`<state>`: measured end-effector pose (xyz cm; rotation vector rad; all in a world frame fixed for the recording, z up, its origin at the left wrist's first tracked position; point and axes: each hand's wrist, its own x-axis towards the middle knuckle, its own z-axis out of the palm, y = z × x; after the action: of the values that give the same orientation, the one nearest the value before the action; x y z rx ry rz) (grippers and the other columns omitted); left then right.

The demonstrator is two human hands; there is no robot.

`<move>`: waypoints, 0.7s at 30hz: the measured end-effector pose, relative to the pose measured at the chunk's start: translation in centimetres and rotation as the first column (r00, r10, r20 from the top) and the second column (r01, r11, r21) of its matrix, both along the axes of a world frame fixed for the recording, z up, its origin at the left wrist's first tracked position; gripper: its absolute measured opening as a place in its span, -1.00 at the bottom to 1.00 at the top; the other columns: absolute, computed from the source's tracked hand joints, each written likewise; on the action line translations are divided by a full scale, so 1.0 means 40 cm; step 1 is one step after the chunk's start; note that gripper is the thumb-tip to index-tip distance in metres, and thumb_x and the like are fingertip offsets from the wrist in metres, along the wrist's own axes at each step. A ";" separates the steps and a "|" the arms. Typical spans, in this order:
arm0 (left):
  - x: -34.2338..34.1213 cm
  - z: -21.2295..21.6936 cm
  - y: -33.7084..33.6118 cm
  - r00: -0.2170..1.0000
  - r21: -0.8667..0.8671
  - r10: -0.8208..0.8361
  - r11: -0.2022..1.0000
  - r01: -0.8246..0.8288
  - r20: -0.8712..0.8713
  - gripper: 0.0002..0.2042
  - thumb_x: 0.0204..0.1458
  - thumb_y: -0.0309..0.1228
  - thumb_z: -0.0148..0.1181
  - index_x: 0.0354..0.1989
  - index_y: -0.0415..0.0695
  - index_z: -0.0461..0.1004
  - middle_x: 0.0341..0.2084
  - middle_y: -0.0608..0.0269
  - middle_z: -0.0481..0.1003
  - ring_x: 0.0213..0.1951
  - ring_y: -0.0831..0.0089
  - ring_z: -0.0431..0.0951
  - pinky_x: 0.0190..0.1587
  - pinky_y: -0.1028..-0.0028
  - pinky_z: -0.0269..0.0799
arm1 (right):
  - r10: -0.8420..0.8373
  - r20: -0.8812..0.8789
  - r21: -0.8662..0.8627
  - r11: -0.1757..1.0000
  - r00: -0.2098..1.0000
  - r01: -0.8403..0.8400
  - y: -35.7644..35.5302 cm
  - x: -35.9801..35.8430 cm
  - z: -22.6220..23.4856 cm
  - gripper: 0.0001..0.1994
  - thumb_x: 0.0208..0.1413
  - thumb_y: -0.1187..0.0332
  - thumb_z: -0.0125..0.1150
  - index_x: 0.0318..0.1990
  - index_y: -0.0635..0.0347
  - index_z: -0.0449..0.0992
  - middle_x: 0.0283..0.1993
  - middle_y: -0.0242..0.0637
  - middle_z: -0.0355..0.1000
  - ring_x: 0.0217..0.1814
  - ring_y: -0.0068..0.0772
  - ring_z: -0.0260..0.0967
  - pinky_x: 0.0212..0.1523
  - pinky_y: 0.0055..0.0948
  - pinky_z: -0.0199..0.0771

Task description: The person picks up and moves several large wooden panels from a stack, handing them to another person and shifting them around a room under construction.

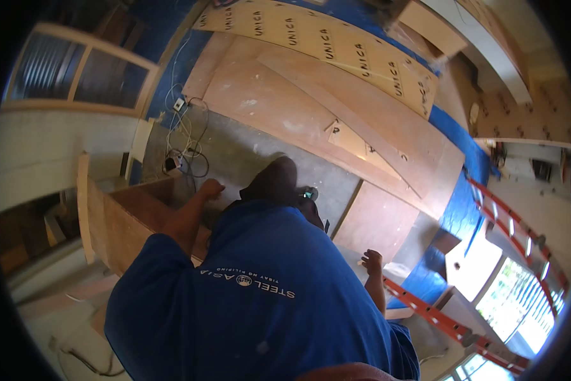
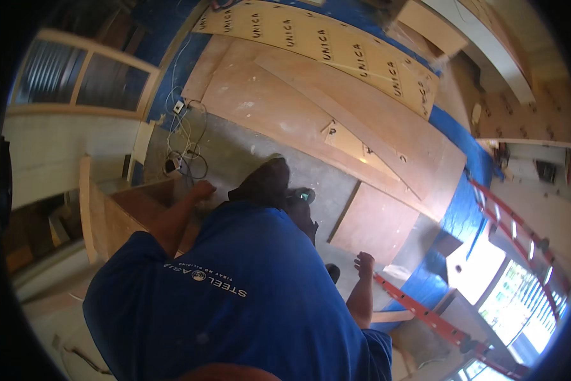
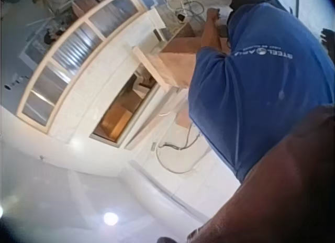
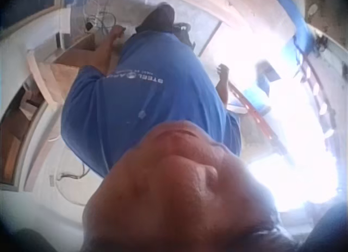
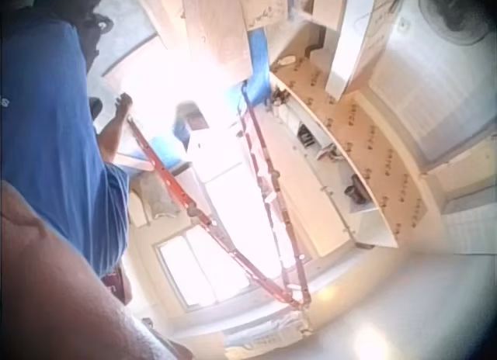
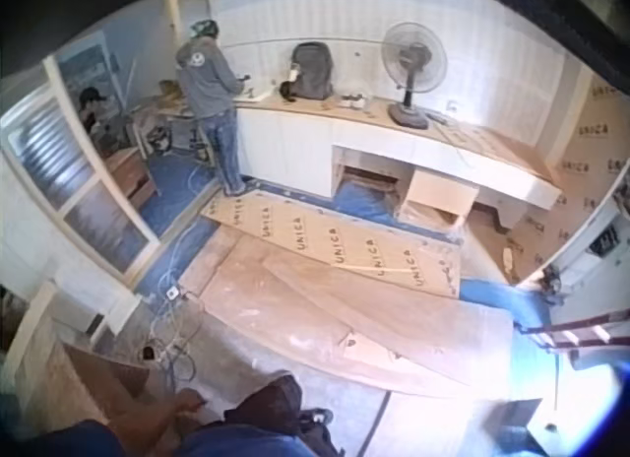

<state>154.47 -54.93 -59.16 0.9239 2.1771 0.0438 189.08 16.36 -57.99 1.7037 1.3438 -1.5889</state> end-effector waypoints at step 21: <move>-0.146 0.007 -0.723 0.874 0.185 0.471 0.876 -0.446 -0.120 -0.77 -0.29 -0.30 0.30 -0.43 -0.11 0.52 -0.58 0.20 0.54 -0.52 0.23 0.55 -0.47 0.28 0.42 | 0.913 -0.359 0.572 0.379 0.193 -0.728 -1.001 -1.527 0.239 -0.62 0.17 0.19 0.15 0.03 0.29 0.45 -0.28 -0.32 0.49 -0.28 -0.54 0.44 -0.31 -0.55 0.41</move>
<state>148.64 -83.83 -58.89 0.4770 2.5323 0.3832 128.00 -23.70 -48.43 0.1227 2.3573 -1.2514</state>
